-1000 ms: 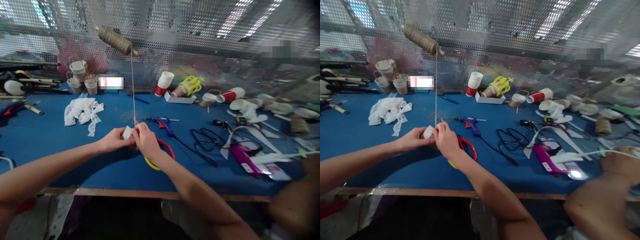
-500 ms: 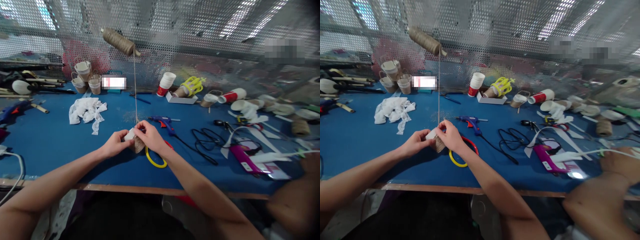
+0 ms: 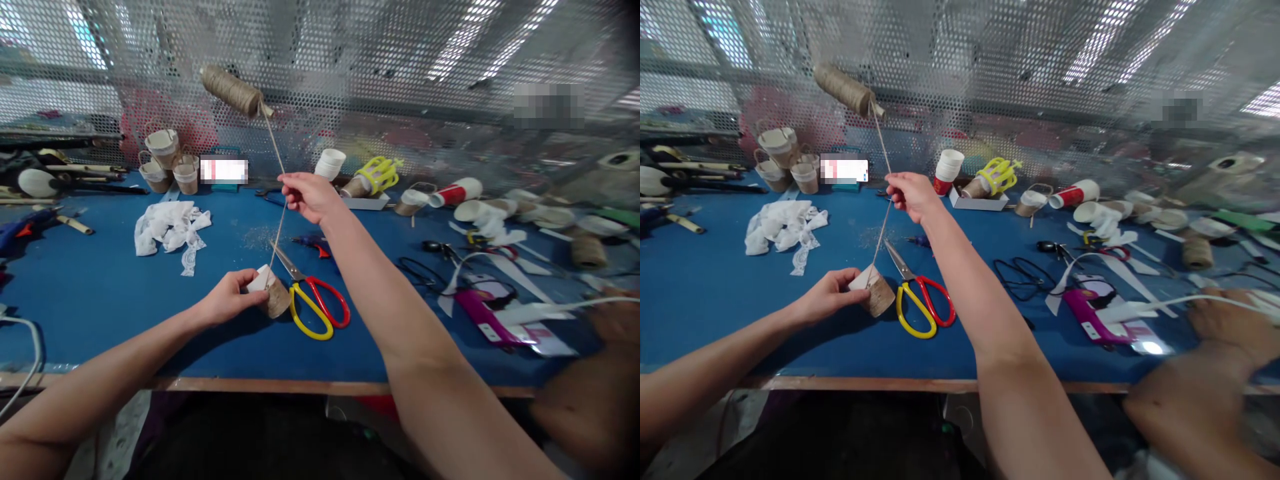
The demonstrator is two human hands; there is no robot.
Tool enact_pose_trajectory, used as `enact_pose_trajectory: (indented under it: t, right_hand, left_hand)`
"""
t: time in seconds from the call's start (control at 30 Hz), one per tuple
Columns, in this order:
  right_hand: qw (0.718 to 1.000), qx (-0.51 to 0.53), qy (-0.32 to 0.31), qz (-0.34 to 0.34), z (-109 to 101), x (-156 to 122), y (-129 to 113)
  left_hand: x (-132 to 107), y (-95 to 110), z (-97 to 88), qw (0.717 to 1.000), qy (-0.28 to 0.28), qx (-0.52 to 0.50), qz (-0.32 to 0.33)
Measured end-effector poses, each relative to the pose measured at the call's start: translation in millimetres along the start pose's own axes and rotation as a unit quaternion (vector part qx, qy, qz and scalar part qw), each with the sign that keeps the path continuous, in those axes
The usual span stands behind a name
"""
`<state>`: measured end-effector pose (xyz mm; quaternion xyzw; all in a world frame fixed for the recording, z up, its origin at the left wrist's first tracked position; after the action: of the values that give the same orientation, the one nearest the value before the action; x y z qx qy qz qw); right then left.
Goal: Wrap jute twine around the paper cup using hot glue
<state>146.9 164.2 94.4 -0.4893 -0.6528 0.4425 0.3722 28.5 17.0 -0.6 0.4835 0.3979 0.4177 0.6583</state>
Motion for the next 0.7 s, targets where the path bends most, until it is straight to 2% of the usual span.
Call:
enact_pose_trajectory:
  t: [0.07, 0.17, 0.3, 0.43, 0.57, 0.7]
  right_hand:
    - [1.000, -0.006, 0.020, -0.013, -3.6, 0.7, -2.6]
    - [0.997, -0.053, 0.029, -0.045, -0.1, -18.7, 0.2]
    - [0.961, -0.238, -0.048, -0.133, 19.6, -63.6, 7.7]
    - [0.907, -0.369, -0.141, -0.144, 34.8, -94.4, 22.2]
    - [0.886, -0.396, -0.207, -0.121, 36.5, -107.9, 39.7]
    - [0.857, -0.396, -0.309, -0.113, 40.1, -122.4, 55.5]
  left_hand:
    - [0.6, -0.4, -1.5, 1.000, -0.001, -0.006, -0.002]
    - [1.0, 0.8, -4.3, 1.000, 0.001, -0.026, 0.000]
    - [-0.9, 5.9, -4.3, 0.999, -0.003, -0.052, -0.006]
    - [-5.2, 8.2, 2.7, 0.996, -0.054, -0.059, -0.049]
    - [-9.9, 8.1, 8.5, 0.988, -0.117, -0.061, -0.086]
    - [-14.4, 7.7, 11.9, 0.976, -0.172, -0.058, -0.124]
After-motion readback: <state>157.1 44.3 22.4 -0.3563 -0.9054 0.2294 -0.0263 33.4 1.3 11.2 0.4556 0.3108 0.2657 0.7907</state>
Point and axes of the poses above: each hand's wrist, its own x-axis towards the middle knuckle, its own z-axis out of the palm, y = z × x, the point moved 4 cm from there along x, towards the middle knuckle, and after that the axes turned 10 degrees about -x, right-handed, at the moved point
